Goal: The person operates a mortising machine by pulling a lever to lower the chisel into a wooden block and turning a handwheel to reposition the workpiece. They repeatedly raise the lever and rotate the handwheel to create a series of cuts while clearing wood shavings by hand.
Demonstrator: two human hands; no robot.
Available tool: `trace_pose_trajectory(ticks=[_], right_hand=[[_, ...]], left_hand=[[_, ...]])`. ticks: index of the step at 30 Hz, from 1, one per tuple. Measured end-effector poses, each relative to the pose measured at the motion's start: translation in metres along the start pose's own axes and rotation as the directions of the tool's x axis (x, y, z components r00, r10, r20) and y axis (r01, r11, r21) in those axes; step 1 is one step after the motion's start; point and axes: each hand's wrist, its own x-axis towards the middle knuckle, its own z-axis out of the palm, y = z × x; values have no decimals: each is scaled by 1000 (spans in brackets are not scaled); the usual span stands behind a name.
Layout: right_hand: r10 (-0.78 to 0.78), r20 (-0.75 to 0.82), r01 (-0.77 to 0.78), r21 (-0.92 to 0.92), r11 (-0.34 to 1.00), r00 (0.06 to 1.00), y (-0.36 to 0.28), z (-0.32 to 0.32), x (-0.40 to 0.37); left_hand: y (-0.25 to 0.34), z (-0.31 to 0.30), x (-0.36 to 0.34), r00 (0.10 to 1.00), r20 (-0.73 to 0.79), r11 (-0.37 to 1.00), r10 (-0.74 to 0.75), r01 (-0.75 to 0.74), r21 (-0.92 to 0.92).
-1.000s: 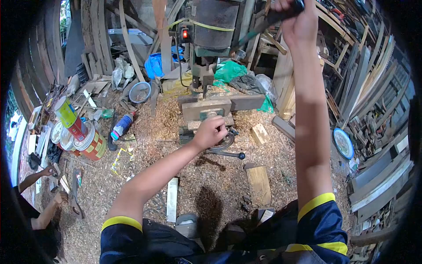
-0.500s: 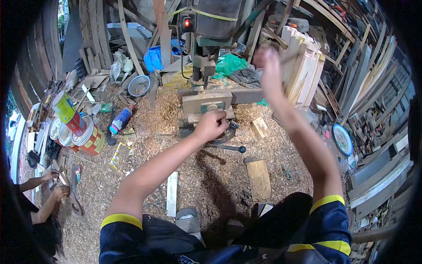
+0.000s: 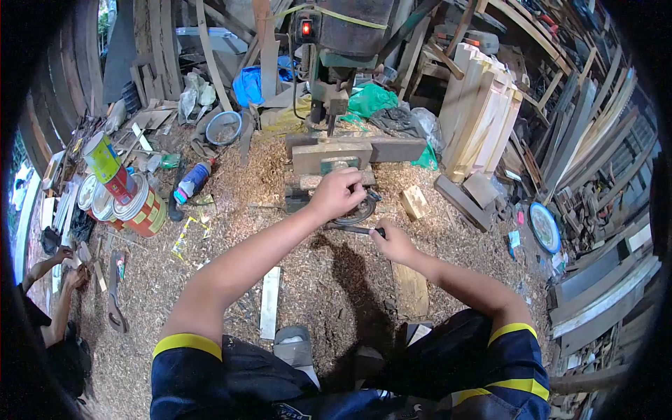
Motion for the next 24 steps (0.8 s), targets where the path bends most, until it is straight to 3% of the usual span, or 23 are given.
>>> trace_pose_trajectory(ticks=[3,6,8,11,13,16,24], right_hand=[[23,-5,-23,41,999,1000,3,0,0],[77,-19,-77,-18,997,997,2,2,-3],[29,-32,-29,-12,999,999,-1,2,2],[-44,-36,45,21,999,998,4,0,0],[126,23,-127,49,991,992,11,3,1],[26,-45,-27,-17,999,999,-3,4,0],[-3,33,4,-50,999,999,-12,-9,0]], left_hand=[[1,-2,-1,1000,-9,1000,12,-12,20],[4,-3,-1,1000,13,996,-2,3,-94],[2,-4,-1,1000,21,1000,-9,10,-12],[1,-3,-1,1000,7,1000,10,-9,-29],[3,-3,-3,1000,17,999,3,-2,-41],[2,-5,-1,1000,4,999,6,-6,-53],[3,-4,-2,1000,4,999,10,-10,-37]])
